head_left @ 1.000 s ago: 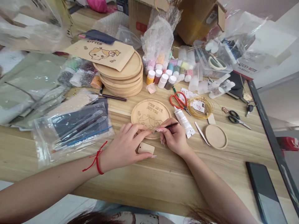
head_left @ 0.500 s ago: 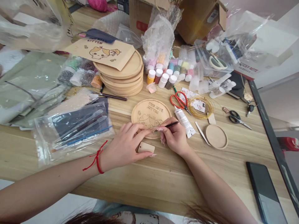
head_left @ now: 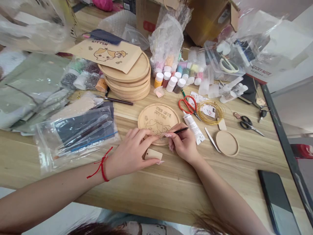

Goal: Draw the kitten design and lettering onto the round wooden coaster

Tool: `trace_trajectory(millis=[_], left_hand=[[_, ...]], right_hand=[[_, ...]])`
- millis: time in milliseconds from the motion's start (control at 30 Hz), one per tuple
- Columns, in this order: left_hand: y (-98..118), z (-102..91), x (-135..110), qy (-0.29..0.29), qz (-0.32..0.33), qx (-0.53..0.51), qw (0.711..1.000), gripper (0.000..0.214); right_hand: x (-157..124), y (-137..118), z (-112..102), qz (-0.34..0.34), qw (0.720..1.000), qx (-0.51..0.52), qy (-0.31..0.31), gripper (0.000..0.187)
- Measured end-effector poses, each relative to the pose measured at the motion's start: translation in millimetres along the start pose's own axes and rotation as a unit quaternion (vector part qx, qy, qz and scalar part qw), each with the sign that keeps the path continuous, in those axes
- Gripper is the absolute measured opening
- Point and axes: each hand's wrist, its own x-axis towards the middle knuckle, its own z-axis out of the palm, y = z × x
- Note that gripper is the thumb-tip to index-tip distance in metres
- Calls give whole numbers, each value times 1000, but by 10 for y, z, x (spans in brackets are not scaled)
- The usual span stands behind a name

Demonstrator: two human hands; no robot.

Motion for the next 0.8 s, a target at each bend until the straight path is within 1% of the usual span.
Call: trace_trajectory(millis=[167, 567, 800], left_hand=[[-1, -6, -1, -3, -4, -4, 1000, 62], [-6, 5, 0, -1, -1, -9, 1000, 61], [-10, -1, -1, -2, 5, -8, 1000, 60]], right_hand=[[-6, 17, -5, 1, 1000, -3, 0, 23], [-15, 27, -4, -19, 1000, 0, -1, 16], [-10, 23, -9, -9, 1000, -5, 1, 20]])
